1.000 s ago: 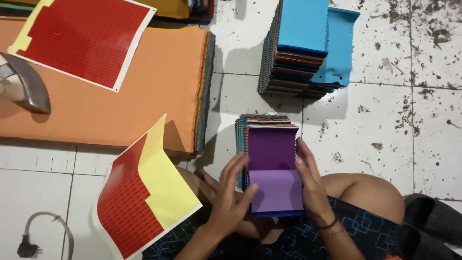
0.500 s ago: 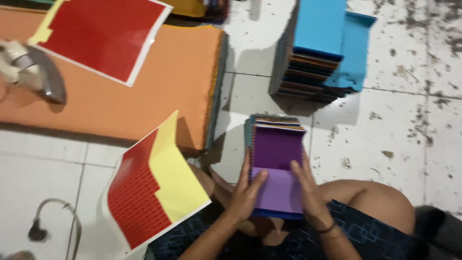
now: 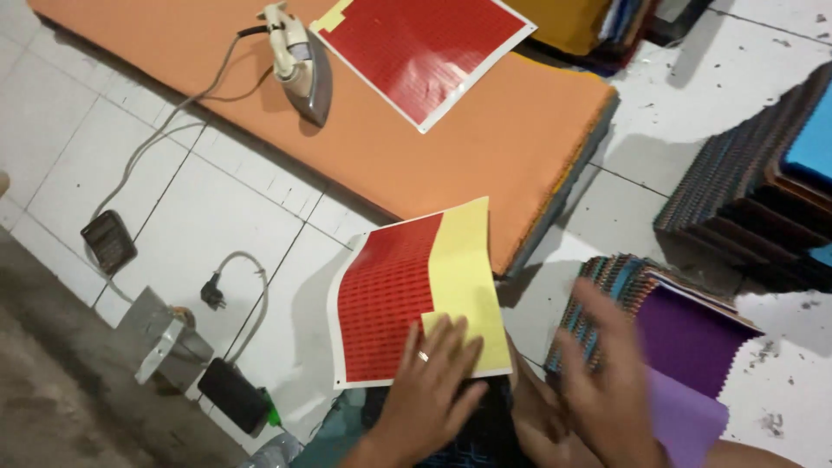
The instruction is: The person is flipping through a stack of fabric swatches and interacting with a sheet of red stickers, likely for labeling or inventory purposes.
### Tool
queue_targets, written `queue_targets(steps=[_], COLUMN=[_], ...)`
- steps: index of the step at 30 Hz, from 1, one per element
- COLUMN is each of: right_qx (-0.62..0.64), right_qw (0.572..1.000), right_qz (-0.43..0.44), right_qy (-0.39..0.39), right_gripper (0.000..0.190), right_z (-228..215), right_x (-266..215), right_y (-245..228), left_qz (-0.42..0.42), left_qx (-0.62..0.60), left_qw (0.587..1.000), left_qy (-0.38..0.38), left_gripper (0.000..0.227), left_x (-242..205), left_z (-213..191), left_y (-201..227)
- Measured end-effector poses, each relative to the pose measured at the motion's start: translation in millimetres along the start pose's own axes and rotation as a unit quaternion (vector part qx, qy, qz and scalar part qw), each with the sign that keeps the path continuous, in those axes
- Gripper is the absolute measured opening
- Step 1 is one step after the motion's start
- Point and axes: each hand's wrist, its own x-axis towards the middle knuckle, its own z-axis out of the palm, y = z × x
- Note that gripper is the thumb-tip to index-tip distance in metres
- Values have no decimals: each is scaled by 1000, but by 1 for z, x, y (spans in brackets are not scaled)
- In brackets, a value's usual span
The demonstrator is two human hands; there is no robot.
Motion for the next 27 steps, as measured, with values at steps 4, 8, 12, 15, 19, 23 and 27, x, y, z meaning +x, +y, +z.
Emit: queue_targets(steps=[4,8,12,15,19,23,27], right_qx=[-14,29,39,6,13,-30,-109], right_qw=[990,974,953,949,929,939,977], right_qz=[-31,143,261,284,346,316,129], right_qy=[-135,-173,-146,-138,-130,-134,-129], right_gripper=[46,47,44,44,42,45,49], right_z=[62,87,84,72,58,58,73], right_x=[19,23,23,21,25,24,13], right_y=[2,10,-1,-4,-23,-18,22], left_qz=[0,2,57,-32,-56,-62,-57], left_qx=[-37,-96,-123,-35,51,20,13], left_qw=[999,995,980,993,995,998,998], left_qy=[0,7,147,104,68,-16,29], left_gripper=[53,48,27,45,73,79,75], left_x=[-21,-24,-4,12,12,12,11], left_z=[14,4,-18,-19,-5,-4,-3], left_y=[6,10,-7,-45,-85,-90,-87])
